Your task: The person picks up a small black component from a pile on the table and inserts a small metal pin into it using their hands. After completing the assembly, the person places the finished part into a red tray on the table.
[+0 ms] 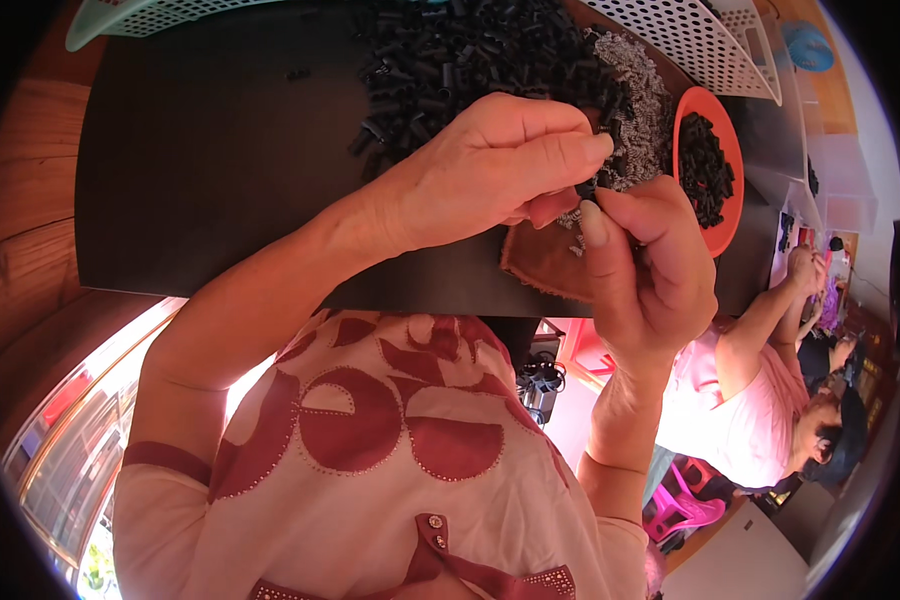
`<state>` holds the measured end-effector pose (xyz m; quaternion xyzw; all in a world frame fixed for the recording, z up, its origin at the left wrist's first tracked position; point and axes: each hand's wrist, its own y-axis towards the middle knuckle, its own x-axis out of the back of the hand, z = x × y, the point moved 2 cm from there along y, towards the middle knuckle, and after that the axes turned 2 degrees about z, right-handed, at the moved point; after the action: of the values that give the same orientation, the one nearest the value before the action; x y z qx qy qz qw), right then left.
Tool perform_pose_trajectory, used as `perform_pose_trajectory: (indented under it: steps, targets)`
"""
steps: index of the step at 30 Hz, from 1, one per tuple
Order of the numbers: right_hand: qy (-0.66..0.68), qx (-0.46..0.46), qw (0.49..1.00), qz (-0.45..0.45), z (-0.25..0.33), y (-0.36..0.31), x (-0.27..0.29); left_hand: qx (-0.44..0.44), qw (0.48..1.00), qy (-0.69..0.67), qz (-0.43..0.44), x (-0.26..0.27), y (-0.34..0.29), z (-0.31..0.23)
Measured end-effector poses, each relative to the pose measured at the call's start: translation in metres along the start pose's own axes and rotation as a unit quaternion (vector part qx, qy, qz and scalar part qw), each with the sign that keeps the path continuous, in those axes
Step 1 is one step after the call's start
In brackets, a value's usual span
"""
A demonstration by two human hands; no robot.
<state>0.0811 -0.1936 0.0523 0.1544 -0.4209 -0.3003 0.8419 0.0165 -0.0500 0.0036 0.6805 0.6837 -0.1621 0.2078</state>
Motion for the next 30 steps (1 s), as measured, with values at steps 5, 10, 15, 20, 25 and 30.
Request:
perform_pose_trajectory:
  steps: [5, 10, 15, 20, 25, 30]
  targets:
    - [-0.014, -0.007, 1.0, -0.001, 0.0017, -0.0013, 0.0008, 0.006, 1.0, -0.009, 0.002, -0.0025, 0.0022, -0.0001]
    - [-0.05, 0.012, 0.999, -0.019, 0.0001, -0.0038, -0.0026, 0.029, 0.999, -0.02, -0.021, -0.002, 0.001, 0.0016]
    - [-0.097, 0.067, 0.993, -0.024, 0.0016, -0.0053, -0.0028, 0.019, 0.999, 0.008, -0.025, -0.0038, 0.001, 0.0028]
    - [-0.109, 0.069, 0.991, -0.027, 0.0036, -0.0062, -0.0037, 0.003, 1.0, 0.023, -0.02, -0.0031, 0.0011, 0.0032]
    - [-0.108, 0.079, 0.99, -0.034, 0.0032, -0.0032, -0.0043, -0.02, 0.998, 0.057, -0.029, -0.0027, 0.0019, 0.0038]
    - [-0.11, 0.072, 0.991, -0.038, 0.0017, -0.0052, -0.0054, -0.027, 0.998, 0.049, -0.038, -0.0021, 0.002, 0.002]
